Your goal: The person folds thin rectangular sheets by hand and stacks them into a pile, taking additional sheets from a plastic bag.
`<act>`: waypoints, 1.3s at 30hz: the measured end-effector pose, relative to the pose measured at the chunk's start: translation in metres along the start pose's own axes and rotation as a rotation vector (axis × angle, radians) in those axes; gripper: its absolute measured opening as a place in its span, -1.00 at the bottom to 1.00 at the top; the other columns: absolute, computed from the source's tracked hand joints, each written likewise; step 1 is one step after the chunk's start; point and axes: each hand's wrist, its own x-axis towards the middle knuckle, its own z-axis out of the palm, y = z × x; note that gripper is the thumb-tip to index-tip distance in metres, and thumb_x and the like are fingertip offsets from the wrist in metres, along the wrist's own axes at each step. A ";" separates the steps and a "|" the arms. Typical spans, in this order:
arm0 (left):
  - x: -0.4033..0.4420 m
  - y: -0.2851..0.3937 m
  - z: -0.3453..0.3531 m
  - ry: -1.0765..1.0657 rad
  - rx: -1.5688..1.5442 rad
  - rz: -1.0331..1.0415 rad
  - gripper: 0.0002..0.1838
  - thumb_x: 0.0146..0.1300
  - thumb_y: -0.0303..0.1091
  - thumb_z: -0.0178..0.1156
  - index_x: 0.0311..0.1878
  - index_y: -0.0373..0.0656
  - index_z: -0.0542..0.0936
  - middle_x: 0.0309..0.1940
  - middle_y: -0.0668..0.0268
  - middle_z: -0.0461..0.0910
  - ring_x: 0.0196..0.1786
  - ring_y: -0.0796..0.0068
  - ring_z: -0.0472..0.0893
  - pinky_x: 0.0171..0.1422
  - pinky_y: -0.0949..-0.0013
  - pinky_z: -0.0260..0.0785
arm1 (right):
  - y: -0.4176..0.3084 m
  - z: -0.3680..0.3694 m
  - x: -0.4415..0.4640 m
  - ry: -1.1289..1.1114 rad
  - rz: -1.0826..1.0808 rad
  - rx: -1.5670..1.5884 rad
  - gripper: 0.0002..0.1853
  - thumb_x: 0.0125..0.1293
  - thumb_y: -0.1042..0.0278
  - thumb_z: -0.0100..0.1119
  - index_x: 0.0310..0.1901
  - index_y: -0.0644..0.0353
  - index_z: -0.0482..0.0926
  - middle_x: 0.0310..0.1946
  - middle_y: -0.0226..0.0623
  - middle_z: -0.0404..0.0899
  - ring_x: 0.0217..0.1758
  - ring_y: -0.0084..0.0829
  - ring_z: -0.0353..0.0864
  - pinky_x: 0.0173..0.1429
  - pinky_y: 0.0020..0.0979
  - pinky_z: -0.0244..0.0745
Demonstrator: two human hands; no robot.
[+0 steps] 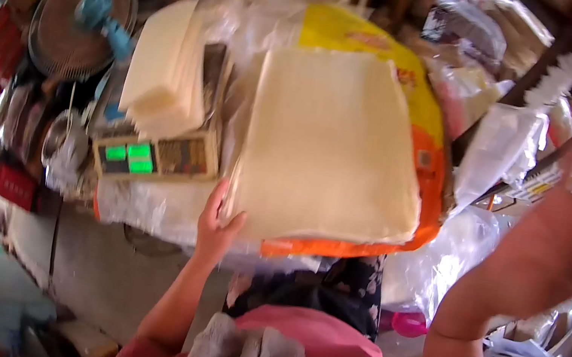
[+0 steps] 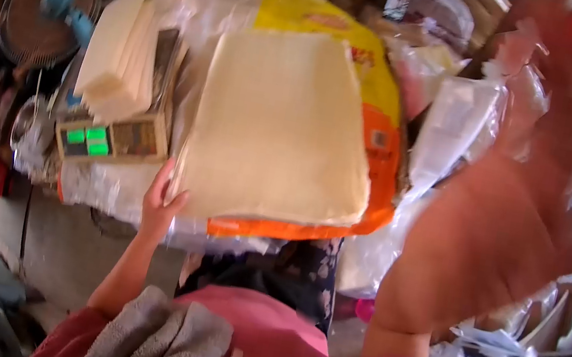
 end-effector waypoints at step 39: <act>0.030 0.026 0.063 -0.562 0.886 0.293 -0.47 0.30 0.14 0.03 0.29 0.21 0.45 0.50 0.11 -0.05 0.53 -0.16 -0.17 0.39 -0.52 -0.31 | 0.187 0.062 -0.001 -0.377 0.180 -0.517 -0.79 0.31 0.33 0.13 -0.04 0.10 0.59 -0.23 -0.16 0.61 -0.19 -0.27 0.56 -0.09 -0.25 0.43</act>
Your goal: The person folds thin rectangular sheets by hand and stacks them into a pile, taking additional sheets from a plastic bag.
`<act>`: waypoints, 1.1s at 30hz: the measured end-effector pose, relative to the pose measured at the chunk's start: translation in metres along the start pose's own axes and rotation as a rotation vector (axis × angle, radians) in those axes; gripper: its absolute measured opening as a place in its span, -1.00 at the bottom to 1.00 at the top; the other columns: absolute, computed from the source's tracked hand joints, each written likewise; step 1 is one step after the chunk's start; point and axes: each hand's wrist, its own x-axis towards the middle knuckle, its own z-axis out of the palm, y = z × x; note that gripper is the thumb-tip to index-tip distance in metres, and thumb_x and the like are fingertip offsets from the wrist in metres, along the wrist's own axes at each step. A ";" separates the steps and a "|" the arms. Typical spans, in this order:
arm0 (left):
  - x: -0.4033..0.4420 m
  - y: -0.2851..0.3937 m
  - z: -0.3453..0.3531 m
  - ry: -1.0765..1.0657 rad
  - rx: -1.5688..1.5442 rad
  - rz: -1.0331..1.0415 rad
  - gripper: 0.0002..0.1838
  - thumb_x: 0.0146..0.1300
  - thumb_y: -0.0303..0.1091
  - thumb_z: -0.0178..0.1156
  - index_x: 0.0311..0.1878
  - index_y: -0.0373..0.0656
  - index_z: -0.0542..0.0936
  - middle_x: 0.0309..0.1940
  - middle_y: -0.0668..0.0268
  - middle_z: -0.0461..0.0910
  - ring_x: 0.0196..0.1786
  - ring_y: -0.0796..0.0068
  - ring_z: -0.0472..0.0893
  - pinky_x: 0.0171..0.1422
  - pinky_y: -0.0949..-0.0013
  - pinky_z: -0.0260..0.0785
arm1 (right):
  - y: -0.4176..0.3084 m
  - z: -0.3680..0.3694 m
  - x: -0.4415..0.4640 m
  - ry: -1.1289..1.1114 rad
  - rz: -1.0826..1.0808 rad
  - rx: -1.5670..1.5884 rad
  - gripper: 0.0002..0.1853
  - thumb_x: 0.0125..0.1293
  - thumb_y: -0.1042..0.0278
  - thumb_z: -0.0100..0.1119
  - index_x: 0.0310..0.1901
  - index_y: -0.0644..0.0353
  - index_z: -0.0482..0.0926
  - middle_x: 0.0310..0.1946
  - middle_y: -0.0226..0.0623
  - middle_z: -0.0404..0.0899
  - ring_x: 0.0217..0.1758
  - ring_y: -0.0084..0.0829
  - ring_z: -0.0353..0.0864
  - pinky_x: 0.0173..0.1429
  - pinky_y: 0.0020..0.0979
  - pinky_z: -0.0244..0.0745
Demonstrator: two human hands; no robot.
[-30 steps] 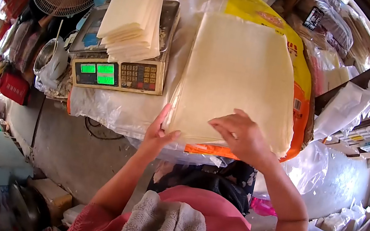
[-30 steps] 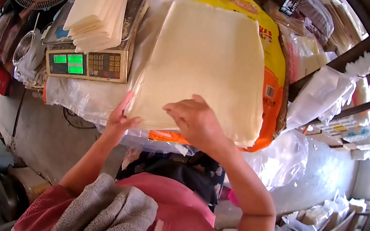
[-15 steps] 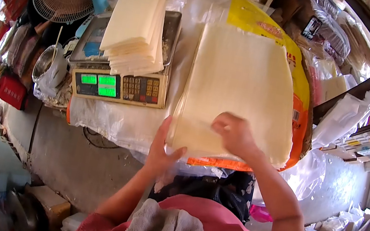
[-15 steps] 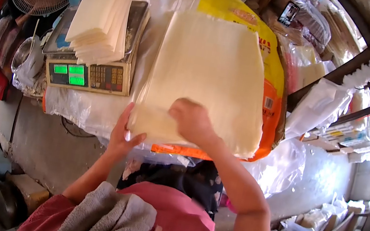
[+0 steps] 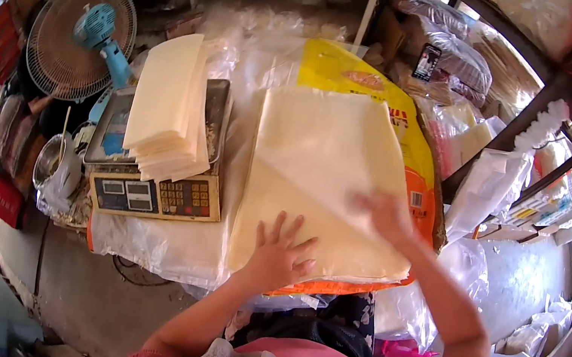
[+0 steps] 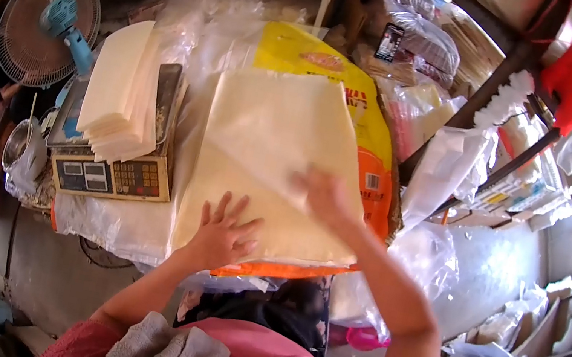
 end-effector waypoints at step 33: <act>-0.016 -0.078 -0.041 0.354 -0.775 -0.312 -0.76 0.22 -0.47 0.25 -0.04 -0.26 0.62 -0.14 0.23 0.67 -0.04 0.43 0.62 0.01 0.36 0.45 | 0.042 -0.044 -0.089 -0.231 0.164 0.196 -0.60 0.24 0.46 0.19 0.13 0.20 0.49 -0.12 -0.14 0.62 -0.10 -0.31 0.61 -0.12 -0.38 0.49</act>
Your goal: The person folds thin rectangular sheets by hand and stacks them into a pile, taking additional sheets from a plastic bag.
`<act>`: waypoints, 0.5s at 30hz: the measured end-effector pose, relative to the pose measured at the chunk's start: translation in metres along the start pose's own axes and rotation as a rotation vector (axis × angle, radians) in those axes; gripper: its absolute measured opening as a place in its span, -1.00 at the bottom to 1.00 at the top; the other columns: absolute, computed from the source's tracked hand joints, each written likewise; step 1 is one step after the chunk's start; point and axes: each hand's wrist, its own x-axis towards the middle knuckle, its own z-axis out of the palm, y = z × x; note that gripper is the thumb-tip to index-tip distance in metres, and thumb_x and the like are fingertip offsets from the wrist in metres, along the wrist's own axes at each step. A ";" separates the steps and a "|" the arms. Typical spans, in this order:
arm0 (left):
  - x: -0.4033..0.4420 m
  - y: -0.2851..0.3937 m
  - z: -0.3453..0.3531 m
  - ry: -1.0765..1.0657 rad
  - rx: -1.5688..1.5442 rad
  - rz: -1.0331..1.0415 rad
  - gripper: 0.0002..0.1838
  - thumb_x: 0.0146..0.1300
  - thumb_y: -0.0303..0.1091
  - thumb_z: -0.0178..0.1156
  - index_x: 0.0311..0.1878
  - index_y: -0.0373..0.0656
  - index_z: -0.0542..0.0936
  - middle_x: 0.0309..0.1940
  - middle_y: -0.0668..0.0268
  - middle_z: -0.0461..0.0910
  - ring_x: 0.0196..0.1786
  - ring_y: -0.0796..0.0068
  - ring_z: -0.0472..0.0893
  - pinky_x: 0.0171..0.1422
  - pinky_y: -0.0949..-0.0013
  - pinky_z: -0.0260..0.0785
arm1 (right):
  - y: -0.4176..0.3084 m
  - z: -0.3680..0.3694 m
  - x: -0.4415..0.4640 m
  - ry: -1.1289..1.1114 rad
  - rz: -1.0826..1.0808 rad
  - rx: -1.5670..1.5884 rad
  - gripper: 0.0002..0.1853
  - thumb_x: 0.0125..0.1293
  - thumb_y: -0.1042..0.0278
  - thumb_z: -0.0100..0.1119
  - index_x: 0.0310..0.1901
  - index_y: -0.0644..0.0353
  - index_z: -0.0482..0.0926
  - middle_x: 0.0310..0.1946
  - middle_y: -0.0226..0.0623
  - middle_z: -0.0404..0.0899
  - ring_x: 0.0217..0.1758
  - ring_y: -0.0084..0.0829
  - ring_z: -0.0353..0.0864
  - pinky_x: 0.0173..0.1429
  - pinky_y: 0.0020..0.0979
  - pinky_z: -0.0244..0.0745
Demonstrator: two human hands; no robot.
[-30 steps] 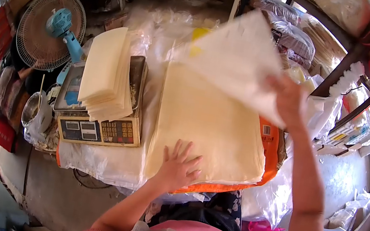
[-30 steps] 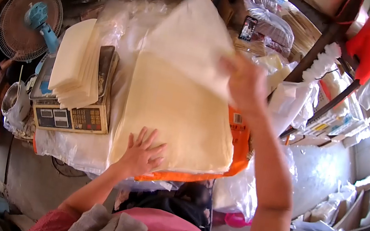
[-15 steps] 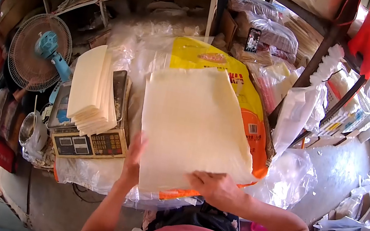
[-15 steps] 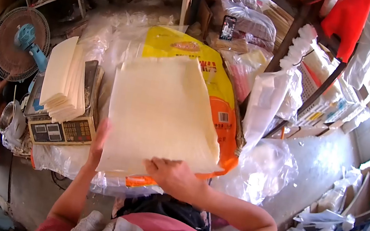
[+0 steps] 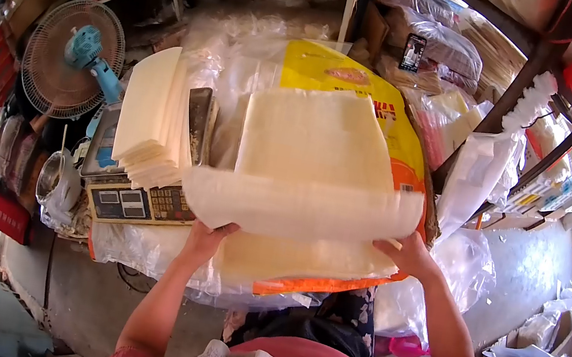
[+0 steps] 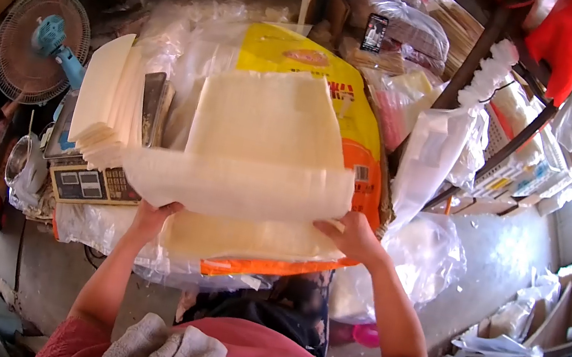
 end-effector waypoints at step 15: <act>0.020 0.031 0.058 -0.290 0.934 0.200 -0.21 0.24 0.22 0.09 0.43 0.01 0.23 0.50 0.08 -0.03 0.55 0.00 -0.10 0.50 -0.27 -0.30 | 0.009 0.047 0.074 0.309 0.387 -0.207 -0.58 0.19 0.27 0.23 0.06 0.24 0.48 -0.21 -0.09 0.61 -0.16 -0.16 0.61 -0.10 -0.22 0.48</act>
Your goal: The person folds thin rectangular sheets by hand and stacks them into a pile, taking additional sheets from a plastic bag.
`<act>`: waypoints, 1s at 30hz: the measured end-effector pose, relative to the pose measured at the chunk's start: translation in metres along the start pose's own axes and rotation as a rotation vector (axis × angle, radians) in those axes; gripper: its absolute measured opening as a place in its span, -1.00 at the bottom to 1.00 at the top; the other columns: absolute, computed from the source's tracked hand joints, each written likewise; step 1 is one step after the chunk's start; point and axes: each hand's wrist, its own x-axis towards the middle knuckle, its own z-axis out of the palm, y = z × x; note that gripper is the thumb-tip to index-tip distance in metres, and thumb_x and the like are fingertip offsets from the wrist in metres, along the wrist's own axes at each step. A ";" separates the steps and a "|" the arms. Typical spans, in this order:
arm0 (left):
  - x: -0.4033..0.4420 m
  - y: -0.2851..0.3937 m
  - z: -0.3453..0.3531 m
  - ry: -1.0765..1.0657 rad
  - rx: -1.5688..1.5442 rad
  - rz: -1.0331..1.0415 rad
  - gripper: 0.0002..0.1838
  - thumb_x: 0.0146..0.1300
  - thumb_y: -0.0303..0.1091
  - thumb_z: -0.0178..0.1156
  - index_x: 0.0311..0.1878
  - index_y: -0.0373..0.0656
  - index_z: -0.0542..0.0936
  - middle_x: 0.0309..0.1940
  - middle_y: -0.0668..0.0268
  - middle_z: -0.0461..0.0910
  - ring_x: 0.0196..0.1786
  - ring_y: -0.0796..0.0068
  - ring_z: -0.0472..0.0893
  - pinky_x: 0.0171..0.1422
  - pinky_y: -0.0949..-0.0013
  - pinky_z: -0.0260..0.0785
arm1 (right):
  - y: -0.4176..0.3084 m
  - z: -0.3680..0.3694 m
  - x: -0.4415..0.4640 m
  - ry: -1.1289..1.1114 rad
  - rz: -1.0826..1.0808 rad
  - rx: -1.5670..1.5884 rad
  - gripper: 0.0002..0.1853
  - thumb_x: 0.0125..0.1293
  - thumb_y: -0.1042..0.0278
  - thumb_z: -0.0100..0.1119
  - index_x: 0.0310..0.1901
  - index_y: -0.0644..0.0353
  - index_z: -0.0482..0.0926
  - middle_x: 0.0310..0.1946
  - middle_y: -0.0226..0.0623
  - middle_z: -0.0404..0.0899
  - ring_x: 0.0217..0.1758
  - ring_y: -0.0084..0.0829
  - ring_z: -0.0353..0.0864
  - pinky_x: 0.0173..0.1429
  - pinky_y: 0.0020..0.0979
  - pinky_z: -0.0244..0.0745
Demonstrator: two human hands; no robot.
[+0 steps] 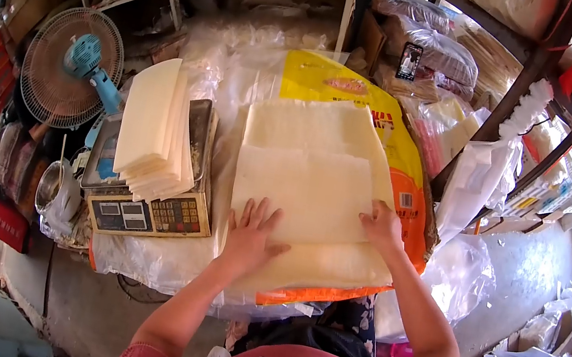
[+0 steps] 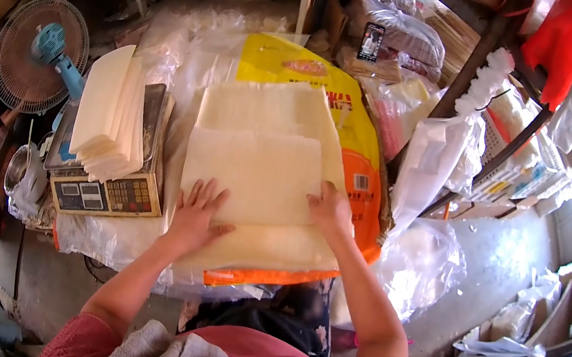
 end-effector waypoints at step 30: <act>-0.014 -0.058 0.012 0.735 -0.468 0.033 -0.38 0.14 -0.48 0.26 0.29 -0.29 0.31 0.34 0.05 0.23 0.38 0.15 0.27 0.52 0.14 -0.03 | -0.086 -0.038 -0.065 0.053 -1.063 0.206 -0.60 0.03 0.55 0.23 -0.01 0.21 0.58 0.02 -0.18 0.59 0.12 -0.06 0.53 0.23 -0.17 0.39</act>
